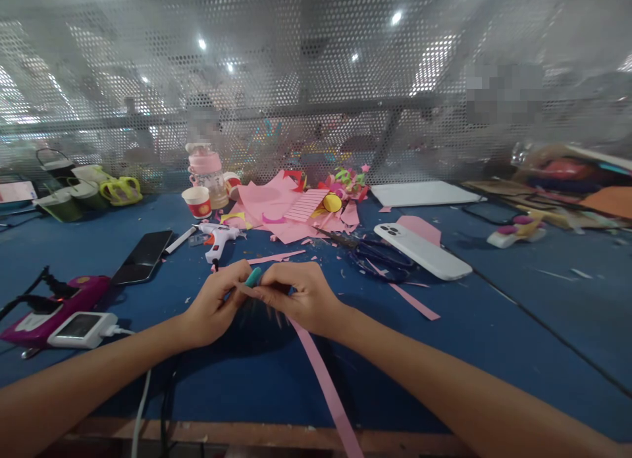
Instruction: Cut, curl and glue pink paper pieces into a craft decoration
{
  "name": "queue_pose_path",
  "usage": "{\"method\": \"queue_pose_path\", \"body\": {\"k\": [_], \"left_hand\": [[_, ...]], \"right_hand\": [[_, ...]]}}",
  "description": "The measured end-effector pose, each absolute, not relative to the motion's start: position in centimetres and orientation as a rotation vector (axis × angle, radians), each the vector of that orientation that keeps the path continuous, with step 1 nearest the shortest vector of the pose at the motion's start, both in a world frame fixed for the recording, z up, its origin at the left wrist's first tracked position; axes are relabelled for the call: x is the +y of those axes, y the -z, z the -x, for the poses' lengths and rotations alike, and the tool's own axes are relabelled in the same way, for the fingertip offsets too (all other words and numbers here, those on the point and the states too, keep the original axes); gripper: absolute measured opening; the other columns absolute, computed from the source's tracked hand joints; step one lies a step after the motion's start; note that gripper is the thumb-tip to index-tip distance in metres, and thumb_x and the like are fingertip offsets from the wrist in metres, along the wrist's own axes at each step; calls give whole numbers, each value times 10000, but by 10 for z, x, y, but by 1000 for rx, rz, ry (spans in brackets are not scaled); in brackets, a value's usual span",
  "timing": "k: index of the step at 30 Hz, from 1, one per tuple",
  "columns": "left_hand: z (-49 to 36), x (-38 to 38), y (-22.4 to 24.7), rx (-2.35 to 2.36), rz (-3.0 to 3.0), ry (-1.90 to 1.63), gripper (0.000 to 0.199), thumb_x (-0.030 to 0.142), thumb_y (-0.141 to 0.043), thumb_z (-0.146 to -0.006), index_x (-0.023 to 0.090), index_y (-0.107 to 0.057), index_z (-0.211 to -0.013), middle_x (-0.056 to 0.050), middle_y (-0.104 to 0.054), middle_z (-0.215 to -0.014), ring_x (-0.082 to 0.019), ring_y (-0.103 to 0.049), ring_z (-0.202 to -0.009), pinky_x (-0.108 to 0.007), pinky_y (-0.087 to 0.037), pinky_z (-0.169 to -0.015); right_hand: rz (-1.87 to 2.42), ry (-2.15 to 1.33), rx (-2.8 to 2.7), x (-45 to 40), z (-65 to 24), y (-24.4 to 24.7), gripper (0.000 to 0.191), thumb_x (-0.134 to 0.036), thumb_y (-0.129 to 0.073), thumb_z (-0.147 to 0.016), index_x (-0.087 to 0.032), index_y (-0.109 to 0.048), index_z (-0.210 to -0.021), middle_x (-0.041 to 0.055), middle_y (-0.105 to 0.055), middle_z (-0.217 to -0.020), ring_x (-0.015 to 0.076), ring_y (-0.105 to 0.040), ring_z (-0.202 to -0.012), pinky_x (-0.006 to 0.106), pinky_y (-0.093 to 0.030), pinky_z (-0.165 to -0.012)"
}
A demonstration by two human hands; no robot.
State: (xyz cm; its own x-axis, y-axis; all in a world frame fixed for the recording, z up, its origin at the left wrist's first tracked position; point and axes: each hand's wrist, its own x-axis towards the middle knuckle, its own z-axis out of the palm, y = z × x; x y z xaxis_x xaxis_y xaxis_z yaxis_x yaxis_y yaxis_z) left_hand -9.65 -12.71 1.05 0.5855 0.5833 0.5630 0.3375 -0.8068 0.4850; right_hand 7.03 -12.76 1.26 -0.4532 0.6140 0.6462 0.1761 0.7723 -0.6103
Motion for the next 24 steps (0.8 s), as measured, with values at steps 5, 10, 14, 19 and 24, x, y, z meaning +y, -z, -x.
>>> {"method": "queue_pose_path", "body": {"k": [5, 10, 14, 19, 24], "left_hand": [[97, -129, -11, 723, -2521, -1115, 187, 109, -317, -821, 166, -450, -703, 12, -388, -636, -105, -380, -587, -224, -320, -550], [96, -130, -11, 707, -2544, -1159, 173, 106, -321, -816, 164, -430, -694, 11, -392, -632, -105, -371, -579, -223, -325, -546], [96, -130, -11, 678, -2560, -1177, 168, 113, -325, -817, 163, -426, -693, 9, -395, -630, -105, -373, -582, -224, -331, -547], [95, -130, -12, 653, -2582, -1217, 164, 103, -333, -814, 169, -404, -682, 6, -403, -634, -100, -376, -580, -215, -336, -537], [96, -130, -11, 697, -2630, -1224, 156, 84, -340, -809, 171, -404, -696, 3, -406, -641, -105, -392, -597, -214, -347, -543]], "right_hand": [[620, -506, -2001, -129, -70, -13, 289, -348, -492, -795, -171, -537, -570, -6, -537, -503, 85, -499, -451, 195, -379, -454], [555, -357, -2004, -130, -71, -11, 204, -239, -529, -784, -160, -539, -596, -16, -531, -511, 68, -484, -456, 174, -370, -461], [489, -308, -2001, -129, -71, -9, 185, -198, -530, -783, -149, -537, -605, -16, -523, -514, 64, -474, -463, 169, -370, -473], [582, -357, -2001, -130, -72, -10, 234, -259, -540, -780, -144, -537, -577, 0, -561, -499, 70, -507, -447, 166, -373, -455], [740, -578, -1985, -128, -72, -11, 312, -357, -538, -767, -156, -502, -531, 1, -592, -448, 89, -536, -408, 175, -382, -425]]}}
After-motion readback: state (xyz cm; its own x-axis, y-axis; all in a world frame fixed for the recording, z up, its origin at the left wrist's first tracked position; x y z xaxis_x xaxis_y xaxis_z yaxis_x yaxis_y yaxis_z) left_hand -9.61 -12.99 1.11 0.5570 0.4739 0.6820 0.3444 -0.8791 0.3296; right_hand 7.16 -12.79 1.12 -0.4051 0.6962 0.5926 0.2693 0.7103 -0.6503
